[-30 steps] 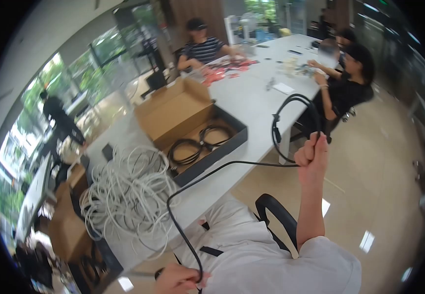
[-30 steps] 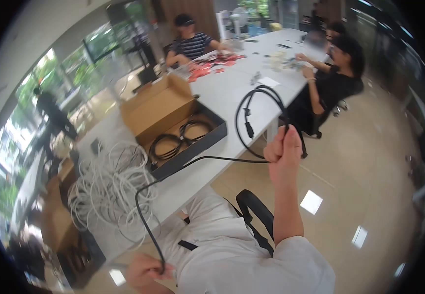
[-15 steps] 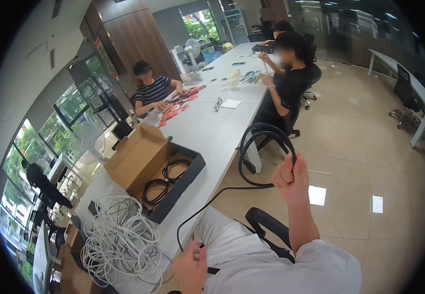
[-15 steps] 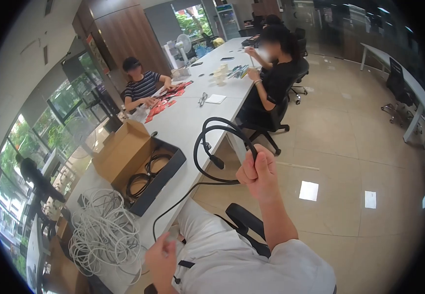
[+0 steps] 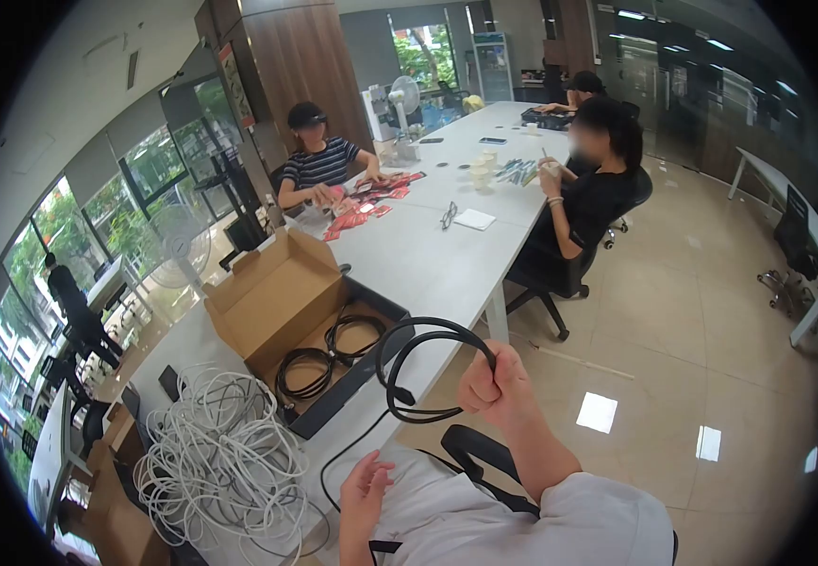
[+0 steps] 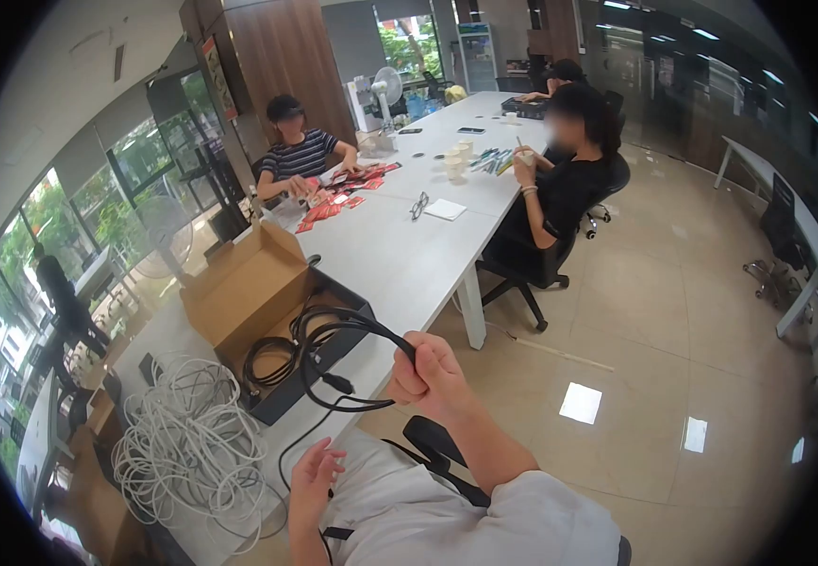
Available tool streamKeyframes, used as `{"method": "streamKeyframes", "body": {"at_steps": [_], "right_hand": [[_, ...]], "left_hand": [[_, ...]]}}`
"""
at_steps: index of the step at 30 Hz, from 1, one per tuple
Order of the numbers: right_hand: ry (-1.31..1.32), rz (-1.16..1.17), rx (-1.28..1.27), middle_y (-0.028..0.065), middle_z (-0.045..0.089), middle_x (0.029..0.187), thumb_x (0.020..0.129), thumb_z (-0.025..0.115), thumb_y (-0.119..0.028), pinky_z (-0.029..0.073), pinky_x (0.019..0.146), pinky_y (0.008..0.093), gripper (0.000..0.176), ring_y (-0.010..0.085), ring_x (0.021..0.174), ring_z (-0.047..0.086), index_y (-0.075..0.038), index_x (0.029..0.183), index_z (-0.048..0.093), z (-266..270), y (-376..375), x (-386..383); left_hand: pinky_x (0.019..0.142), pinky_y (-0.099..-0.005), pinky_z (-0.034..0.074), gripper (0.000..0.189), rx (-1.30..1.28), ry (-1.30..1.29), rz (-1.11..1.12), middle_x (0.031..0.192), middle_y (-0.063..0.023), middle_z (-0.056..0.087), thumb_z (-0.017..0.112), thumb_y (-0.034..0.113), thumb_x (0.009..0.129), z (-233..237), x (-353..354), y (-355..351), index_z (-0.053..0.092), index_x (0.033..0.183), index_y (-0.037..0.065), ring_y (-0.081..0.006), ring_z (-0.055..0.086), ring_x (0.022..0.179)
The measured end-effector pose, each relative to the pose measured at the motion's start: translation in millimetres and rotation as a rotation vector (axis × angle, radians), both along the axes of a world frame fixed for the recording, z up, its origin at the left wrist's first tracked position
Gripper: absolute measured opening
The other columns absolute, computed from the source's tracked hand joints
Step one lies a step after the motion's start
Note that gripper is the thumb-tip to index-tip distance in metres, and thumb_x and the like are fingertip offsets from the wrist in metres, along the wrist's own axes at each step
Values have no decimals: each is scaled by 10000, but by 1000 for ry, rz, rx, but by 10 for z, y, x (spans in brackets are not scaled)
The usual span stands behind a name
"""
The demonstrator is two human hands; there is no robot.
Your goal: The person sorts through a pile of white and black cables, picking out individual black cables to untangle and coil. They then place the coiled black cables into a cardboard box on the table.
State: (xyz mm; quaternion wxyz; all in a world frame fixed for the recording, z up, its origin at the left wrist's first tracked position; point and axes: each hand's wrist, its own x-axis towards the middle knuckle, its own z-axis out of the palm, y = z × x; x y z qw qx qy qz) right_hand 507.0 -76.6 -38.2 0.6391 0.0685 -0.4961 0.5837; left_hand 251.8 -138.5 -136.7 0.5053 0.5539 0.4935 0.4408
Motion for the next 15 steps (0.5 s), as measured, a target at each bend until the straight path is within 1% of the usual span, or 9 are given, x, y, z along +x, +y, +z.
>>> {"method": "streamKeyframes", "body": {"at_steps": [1, 4, 7, 8, 11, 12, 15], "right_hand": [[19, 60, -16, -66, 212, 472, 971, 433, -421, 131, 351, 273, 376, 60, 359, 160, -77, 822, 468, -2, 52, -64], [55, 186, -61, -67, 215, 472, 968, 448, -415, 134, 349, 272, 367, 60, 359, 160, -79, 823, 473, -38, 176, -257], [66, 307, -90, -60, 226, 485, 975, 423, -422, 149, 384, 269, 384, 60, 384, 175, -69, 825, 452, -87, 251, -410], [47, 302, -108, -56, 234, 491, 977, 424, -416, 156, 391, 266, 383, 61, 392, 185, -66, 825, 451, -90, 259, -448], [14, 292, -152, -51, 247, 507, 975, 429, -415, 164, 402, 261, 386, 61, 404, 197, -60, 823, 448, -93, 234, -517], [-4, 266, -167, -49, 256, 522, 971, 443, -412, 173, 415, 255, 393, 58, 418, 203, -51, 816, 452, -93, 218, -513], [-43, 164, -159, -54, 251, 529, 965, 458, -409, 175, 419, 251, 394, 59, 427, 208, -47, 809, 460, -69, 177, -473]], "left_hand": [[610, -215, 456, 390, -65, -84, -6, 957, -104, 669, 541, 191, 938, 29, -20, 43, 496, 1280, 9, -117, 599, 706], [619, -231, 446, 425, -293, -234, -198, 998, -137, 655, 502, 255, 960, 1, -69, 184, 457, 1315, 25, -126, 588, 717], [577, -242, 410, 628, -299, -425, -320, 997, -146, 638, 511, 463, 926, -41, 53, 255, 416, 1340, 0, -143, 559, 660], [564, -246, 397, 701, -221, -475, -314, 982, -143, 634, 542, 513, 888, -18, 115, 257, 381, 1365, 25, -145, 544, 645], [564, -252, 402, 726, -86, -661, -252, 1004, -117, 623, 577, 504, 864, 195, 230, 344, 351, 1386, 53, -156, 553, 679], [620, -263, 412, 687, -78, -790, -246, 1071, -94, 599, 612, 465, 847, 272, 230, 369, 366, 1363, 82, -163, 551, 782], [697, -282, 410, 529, 70, -1109, 94, 1104, -74, 574, 616, 396, 862, 265, 357, 439, 435, 1263, 101, -159, 529, 890]]}}
